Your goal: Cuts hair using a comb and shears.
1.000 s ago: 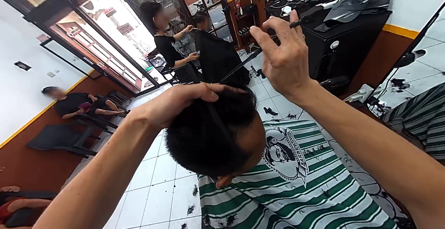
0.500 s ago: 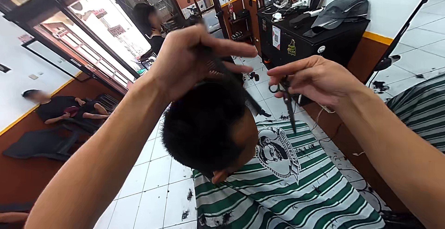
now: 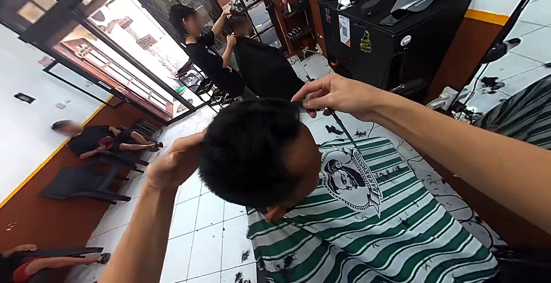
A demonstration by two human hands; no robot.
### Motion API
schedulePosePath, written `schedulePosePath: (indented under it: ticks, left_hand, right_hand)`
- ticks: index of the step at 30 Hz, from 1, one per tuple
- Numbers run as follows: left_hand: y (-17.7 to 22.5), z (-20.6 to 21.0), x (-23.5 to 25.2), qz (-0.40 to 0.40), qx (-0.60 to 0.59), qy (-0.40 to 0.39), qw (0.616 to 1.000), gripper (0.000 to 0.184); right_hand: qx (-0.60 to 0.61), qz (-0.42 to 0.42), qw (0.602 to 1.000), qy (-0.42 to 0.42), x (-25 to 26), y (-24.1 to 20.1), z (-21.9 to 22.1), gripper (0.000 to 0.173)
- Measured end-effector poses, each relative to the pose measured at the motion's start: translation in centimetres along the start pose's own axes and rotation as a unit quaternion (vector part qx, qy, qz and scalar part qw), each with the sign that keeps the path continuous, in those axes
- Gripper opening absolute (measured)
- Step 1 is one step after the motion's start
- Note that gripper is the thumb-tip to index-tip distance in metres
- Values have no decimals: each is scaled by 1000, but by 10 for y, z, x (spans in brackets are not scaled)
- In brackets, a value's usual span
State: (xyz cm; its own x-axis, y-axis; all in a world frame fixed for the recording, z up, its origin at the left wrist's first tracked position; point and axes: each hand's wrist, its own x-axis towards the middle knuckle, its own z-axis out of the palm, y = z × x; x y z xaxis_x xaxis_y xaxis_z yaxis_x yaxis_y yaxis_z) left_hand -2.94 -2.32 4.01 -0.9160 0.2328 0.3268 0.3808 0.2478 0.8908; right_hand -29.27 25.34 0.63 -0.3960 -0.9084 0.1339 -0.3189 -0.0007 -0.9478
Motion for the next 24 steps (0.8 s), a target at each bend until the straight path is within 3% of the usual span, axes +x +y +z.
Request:
schedulePosePath:
  ticks: [3, 7, 10, 13, 24]
  left_hand:
    - [15, -5, 24, -33, 128, -92, 987, 42]
    - [43, 20, 77, -110, 266, -162, 944, 40]
    - [52, 51, 113, -162, 302, -205, 917, 29]
    - [50, 63, 138, -161, 327, -259, 894, 32]
    - [62, 78, 164, -303, 179, -217, 911, 46]
  right_hand:
    - [54, -8, 998, -15, -15, 9, -1, 24]
    - [111, 14, 993, -30, -36, 19, 1, 26]
    - [153, 59, 985, -49, -51, 21, 2, 26]
    - [223, 81, 969, -65, -63, 28, 6, 24]
    - [336, 127, 933, -31, -86, 33, 8, 24]
